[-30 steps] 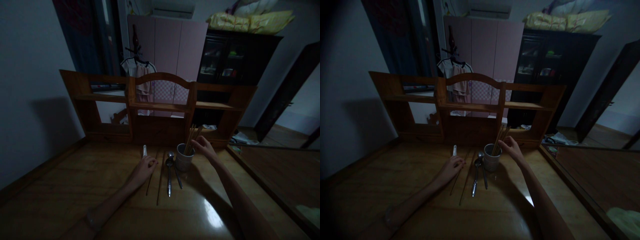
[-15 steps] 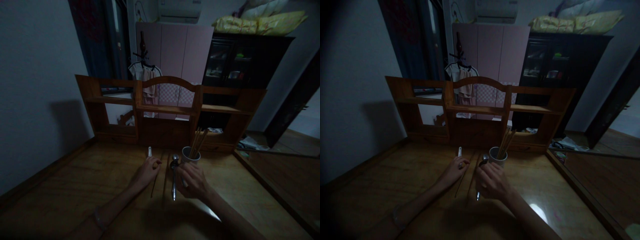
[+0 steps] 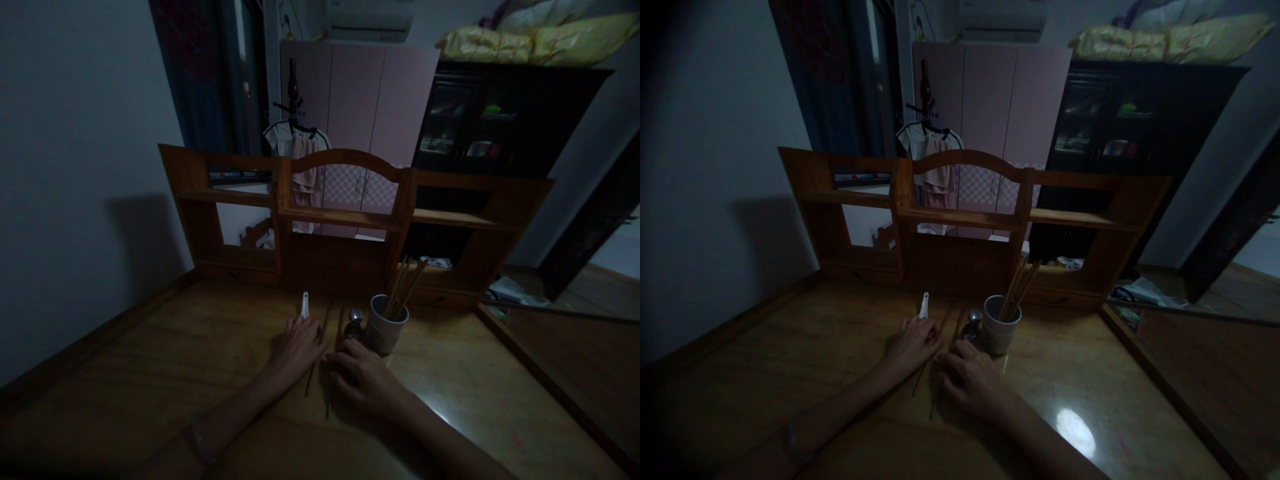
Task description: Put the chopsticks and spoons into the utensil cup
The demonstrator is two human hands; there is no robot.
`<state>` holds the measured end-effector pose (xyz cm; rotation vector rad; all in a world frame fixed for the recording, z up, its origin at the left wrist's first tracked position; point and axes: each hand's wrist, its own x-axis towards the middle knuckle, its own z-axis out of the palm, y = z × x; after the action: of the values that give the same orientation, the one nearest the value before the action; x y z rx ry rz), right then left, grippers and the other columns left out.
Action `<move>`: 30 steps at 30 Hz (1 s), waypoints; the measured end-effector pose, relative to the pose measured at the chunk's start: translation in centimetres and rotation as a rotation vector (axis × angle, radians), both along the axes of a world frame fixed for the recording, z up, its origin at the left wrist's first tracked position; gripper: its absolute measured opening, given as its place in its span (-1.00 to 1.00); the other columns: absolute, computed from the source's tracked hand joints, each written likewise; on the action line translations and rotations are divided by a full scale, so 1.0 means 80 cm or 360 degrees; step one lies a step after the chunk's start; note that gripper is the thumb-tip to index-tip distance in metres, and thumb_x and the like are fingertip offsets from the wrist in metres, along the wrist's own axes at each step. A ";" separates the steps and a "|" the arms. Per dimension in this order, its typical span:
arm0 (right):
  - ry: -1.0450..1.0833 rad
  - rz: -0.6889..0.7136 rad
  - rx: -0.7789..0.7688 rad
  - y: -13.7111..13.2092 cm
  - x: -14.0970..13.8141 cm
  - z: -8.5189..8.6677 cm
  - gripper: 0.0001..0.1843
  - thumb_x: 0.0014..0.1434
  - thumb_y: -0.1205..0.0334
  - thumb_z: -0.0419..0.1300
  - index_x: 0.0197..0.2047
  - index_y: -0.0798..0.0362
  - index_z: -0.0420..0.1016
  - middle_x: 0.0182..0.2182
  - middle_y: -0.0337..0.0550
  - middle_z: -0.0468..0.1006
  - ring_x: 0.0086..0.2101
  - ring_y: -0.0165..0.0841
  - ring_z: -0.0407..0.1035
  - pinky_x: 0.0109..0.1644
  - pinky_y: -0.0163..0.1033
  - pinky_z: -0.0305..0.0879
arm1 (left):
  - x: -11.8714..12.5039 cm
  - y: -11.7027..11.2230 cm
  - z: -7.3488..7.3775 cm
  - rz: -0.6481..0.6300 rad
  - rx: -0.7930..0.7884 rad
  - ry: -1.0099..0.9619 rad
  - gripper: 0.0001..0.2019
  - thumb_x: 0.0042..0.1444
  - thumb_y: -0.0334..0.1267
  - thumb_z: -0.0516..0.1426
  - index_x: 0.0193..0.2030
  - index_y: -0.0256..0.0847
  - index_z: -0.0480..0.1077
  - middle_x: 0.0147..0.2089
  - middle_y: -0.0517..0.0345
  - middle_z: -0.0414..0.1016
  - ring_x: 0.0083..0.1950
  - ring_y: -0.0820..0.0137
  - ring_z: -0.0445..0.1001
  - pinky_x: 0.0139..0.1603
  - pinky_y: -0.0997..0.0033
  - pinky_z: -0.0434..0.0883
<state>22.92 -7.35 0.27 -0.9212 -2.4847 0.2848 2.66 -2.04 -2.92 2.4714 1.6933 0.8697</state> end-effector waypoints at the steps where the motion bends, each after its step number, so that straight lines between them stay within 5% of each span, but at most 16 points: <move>1: 0.0021 -0.0014 0.0001 0.001 0.000 -0.001 -0.72 0.24 0.23 0.11 0.02 -0.02 0.42 -0.14 -0.08 0.42 -0.14 -0.25 0.30 -0.06 -0.17 0.30 | 0.001 -0.002 0.000 -0.0023 -0.0011 0.0009 -0.87 0.14 -0.16 0.13 -0.31 -0.16 0.34 -0.27 0.08 0.44 -0.11 0.16 0.35 -0.03 0.15 0.20; 9: 0.0064 -0.0025 -0.0013 0.006 -0.003 -0.003 -0.73 0.26 0.22 0.10 0.03 -0.02 0.43 -0.11 -0.08 0.46 -0.07 -0.20 0.27 0.05 -0.06 0.25 | 0.005 -0.010 -0.001 0.0074 -0.0128 -0.0065 -0.89 0.09 -0.34 0.09 -0.22 -0.11 0.30 -0.31 0.11 0.40 -0.16 0.21 0.36 -0.23 0.35 0.25; 17: 0.0113 0.0042 -0.0117 0.007 0.000 -0.012 -0.66 0.15 0.37 0.11 0.02 0.03 0.37 -0.02 -0.03 0.43 0.05 -0.19 0.24 0.12 -0.08 0.23 | 0.012 -0.005 0.000 -0.0055 -0.0183 -0.0290 -0.84 0.07 -0.22 0.17 -0.20 -0.13 0.31 -0.35 0.19 0.44 -0.22 0.28 0.41 -0.10 0.29 0.26; 24: -0.0037 -0.0104 -0.0167 0.015 0.015 -0.042 -0.37 0.18 0.28 0.07 0.31 0.10 0.06 0.23 0.13 0.20 0.21 -0.10 0.11 0.23 0.01 0.15 | 0.015 -0.010 0.008 -0.0056 -0.0239 -0.0287 -0.77 0.09 -0.21 0.15 -0.11 -0.15 0.31 -0.31 0.19 0.48 -0.17 0.26 0.43 -0.02 0.22 0.22; 30: -0.0059 -0.0141 -0.0304 0.016 0.018 -0.042 -0.28 0.21 0.26 0.03 0.39 0.17 -0.11 0.31 0.17 0.05 0.30 -0.10 -0.07 0.32 0.05 0.02 | 0.013 -0.019 0.016 -0.0122 -0.0306 -0.0372 -0.68 0.02 -0.26 0.19 -0.05 -0.13 0.30 -0.22 0.15 0.51 -0.11 0.25 0.45 -0.02 0.27 0.27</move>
<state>24.34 -6.09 -3.10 -1.1196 -2.4735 0.4857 3.72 -3.60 -1.65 2.1984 1.5179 0.9008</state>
